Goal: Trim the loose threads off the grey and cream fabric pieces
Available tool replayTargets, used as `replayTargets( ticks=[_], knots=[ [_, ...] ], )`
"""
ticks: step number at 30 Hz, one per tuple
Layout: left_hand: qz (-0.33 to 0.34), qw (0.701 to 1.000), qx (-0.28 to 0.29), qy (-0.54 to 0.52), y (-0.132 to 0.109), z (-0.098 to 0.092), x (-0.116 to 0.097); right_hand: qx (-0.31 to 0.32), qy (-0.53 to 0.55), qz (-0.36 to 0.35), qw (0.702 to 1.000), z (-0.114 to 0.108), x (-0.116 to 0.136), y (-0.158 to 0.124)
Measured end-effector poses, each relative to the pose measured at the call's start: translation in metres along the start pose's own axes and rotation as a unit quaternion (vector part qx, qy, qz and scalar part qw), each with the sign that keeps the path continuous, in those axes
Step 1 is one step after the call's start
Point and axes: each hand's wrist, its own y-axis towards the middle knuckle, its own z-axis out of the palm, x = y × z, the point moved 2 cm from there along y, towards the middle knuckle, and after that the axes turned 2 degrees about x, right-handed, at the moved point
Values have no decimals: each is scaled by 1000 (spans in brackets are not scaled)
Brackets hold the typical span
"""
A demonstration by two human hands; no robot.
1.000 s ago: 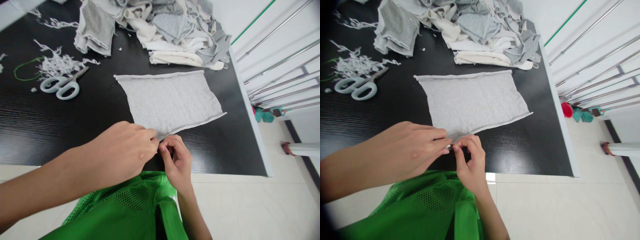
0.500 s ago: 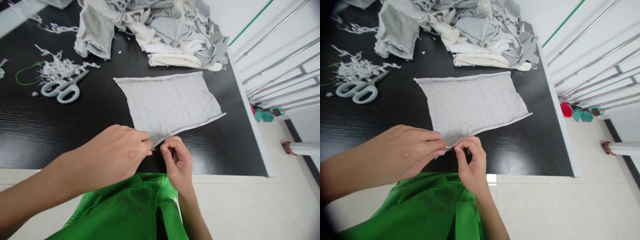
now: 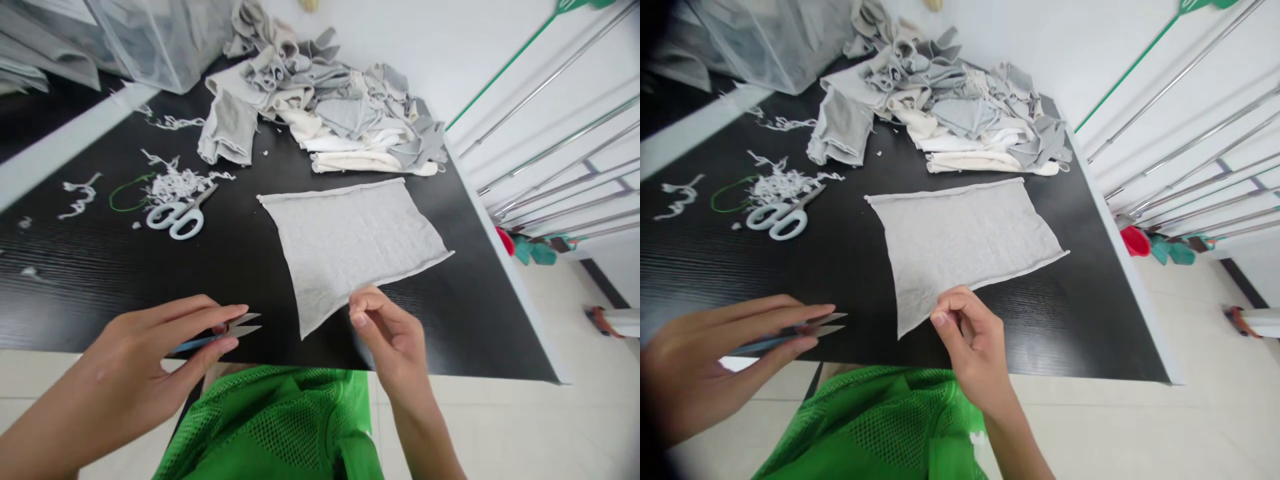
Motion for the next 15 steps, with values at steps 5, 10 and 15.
replayTargets(
  ticks=[5,10,15],
  knots=[
    [-89,995,-22,-46,-5,-3,9,56,-89,-80,991,18,46,57],
    [-110,993,-20,-35,-5,-16,11,150,-191,-192,951,86,69,139],
    [-130,987,-45,-83,-15,-31,21,290,-265,-275,878,173,47,212]
  ],
)
